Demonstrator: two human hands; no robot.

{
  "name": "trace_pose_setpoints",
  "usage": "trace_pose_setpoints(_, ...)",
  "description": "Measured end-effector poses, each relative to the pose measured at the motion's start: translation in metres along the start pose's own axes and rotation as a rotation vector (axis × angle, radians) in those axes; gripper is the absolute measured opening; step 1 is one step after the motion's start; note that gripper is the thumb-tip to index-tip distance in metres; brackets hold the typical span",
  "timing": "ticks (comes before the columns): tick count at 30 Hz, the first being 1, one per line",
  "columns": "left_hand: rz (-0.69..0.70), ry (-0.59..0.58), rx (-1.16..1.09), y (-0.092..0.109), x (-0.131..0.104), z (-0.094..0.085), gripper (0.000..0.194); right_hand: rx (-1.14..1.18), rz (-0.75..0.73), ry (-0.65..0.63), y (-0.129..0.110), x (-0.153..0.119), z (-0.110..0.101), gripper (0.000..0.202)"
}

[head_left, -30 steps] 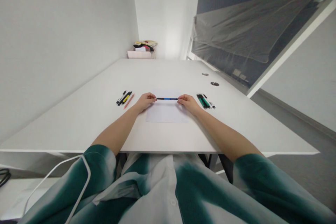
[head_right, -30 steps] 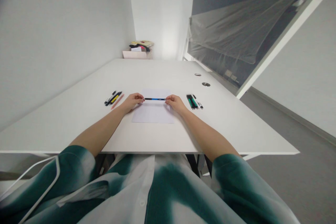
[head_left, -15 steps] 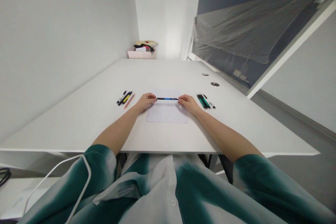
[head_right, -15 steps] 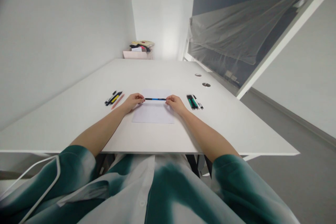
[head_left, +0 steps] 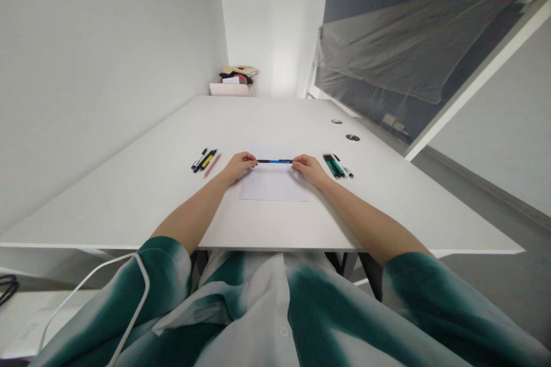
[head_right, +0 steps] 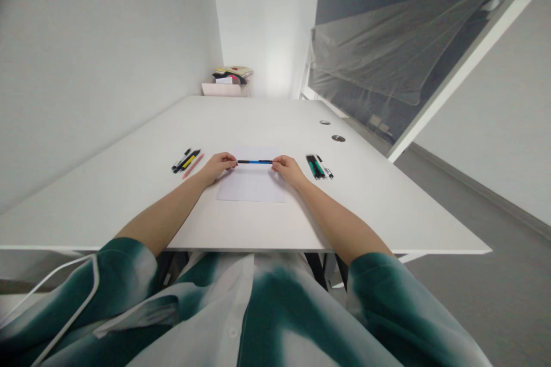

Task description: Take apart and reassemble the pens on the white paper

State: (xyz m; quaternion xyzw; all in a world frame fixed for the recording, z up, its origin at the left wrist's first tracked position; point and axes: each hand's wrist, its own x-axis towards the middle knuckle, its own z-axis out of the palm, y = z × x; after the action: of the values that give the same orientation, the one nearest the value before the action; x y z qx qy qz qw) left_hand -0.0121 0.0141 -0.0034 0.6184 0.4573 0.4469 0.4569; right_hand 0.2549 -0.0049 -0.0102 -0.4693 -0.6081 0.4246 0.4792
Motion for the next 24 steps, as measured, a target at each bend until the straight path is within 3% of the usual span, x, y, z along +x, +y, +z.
trace_pose_setpoints(24,-0.021,0.007,0.016,0.0006,0.0006,-0.0002,0.017,-0.066,-0.005,0.014,-0.0003,-0.0003,0.0003,0.023)
